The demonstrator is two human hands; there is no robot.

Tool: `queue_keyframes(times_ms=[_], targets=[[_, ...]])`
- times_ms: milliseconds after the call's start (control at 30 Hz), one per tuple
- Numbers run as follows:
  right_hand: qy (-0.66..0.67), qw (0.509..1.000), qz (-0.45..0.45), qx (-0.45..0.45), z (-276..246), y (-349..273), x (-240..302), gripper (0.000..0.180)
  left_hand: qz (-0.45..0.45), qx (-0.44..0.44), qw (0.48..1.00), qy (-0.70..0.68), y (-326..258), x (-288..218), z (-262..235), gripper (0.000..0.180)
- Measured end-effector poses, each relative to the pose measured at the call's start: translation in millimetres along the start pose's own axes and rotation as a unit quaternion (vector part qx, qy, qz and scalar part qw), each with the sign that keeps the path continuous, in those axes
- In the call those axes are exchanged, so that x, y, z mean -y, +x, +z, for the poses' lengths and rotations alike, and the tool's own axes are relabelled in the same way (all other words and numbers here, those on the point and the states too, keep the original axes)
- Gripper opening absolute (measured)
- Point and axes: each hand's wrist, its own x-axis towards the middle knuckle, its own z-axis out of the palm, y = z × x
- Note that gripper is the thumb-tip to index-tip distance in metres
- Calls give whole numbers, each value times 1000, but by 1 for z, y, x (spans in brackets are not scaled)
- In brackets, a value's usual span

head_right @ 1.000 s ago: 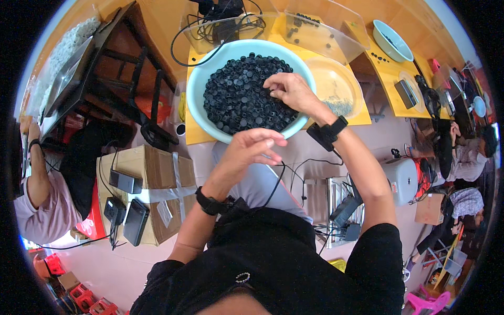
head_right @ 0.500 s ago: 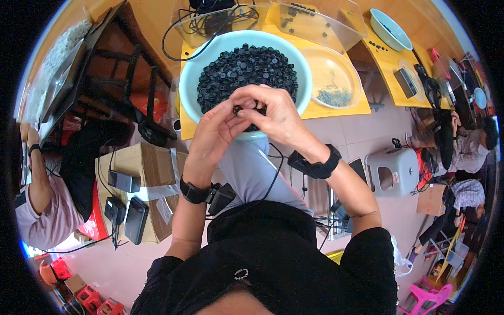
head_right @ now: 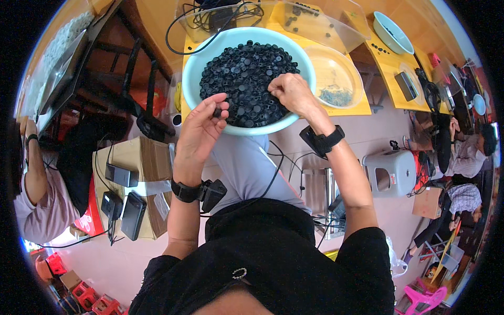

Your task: Inspecting and handling small black plastic buckle components in a manufacturing workshop.

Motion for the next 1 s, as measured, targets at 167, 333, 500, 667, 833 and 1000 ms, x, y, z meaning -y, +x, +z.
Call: queue_keyframes(times_ms=[167, 333, 500, 667, 833, 1000], targets=[[-99, 985, -140, -2, 22, 21, -2, 18, -6, -7, 1000, 3, 0, -1, 4, 27], [-103, 991, -59, 54, 28, 33, -1, 19, -8, 21, 1000, 0, 3, -2, 5, 28], [-2, 998, -64, 15, 22, 26, 4, 25, -10, 18, 1000, -1, 3, -3, 5, 28], [78, 994, -79, -13, 10, 19, 8, 28, -14, 30, 999, 3, 6, 0, 7, 27], [246, 968, 10, 42, -4, 7, 11, 21, -25, 42, 999, 18, 10, 5, 10, 31], [509, 853, 73, 86, -14, -10, 14, 22, -27, 38, 997, 53, 15, 11, 18, 29]])
